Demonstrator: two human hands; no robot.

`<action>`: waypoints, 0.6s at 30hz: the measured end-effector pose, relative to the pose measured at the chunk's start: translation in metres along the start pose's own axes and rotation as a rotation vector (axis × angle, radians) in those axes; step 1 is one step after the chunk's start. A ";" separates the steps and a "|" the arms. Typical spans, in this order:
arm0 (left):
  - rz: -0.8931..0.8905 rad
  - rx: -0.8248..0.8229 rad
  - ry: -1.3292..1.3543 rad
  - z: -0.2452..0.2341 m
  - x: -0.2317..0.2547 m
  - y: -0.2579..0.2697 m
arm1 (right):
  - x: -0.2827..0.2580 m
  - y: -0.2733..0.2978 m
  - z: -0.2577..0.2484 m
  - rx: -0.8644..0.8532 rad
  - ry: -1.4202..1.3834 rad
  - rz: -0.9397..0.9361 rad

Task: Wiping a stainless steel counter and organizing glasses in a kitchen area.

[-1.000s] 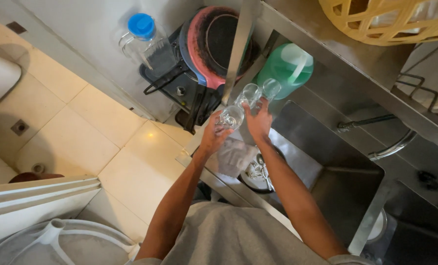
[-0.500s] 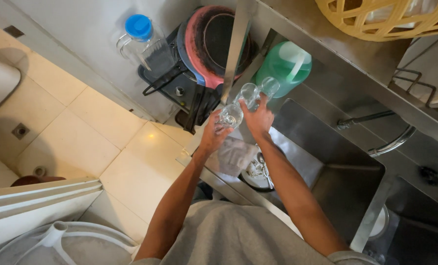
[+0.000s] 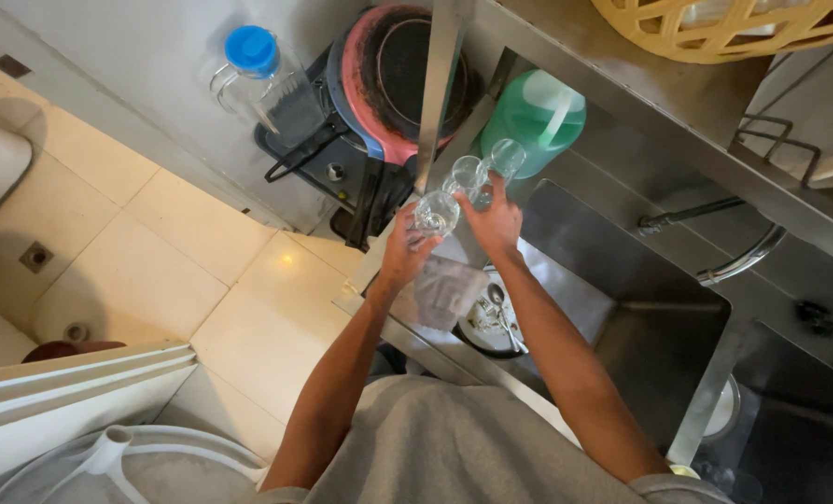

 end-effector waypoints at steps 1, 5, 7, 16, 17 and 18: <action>-0.001 -0.001 -0.001 0.000 -0.001 -0.001 | 0.001 0.000 0.000 0.001 0.000 0.001; -0.033 0.022 0.034 -0.010 -0.021 -0.002 | 0.005 0.005 0.001 0.040 -0.041 -0.054; -0.040 0.023 0.046 -0.013 -0.027 -0.001 | 0.006 0.011 -0.002 0.048 -0.051 -0.065; -0.065 0.034 -0.094 -0.027 -0.026 0.013 | 0.022 0.053 0.000 -0.027 -0.133 0.015; -0.082 0.066 -0.197 -0.030 -0.021 0.016 | 0.028 0.059 0.009 -0.062 -0.132 0.035; -0.100 0.098 -0.299 -0.034 -0.017 0.019 | 0.034 0.066 0.017 -0.096 -0.131 0.054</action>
Point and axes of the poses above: each hand's wrist, its own y-axis away from the middle knuckle, its own z-axis out of the palm, x = y × z, the point moved 10 cm from there along -y, towards the middle knuckle, and after that the axes turned 12 degrees about y, right-handed, at the moved point
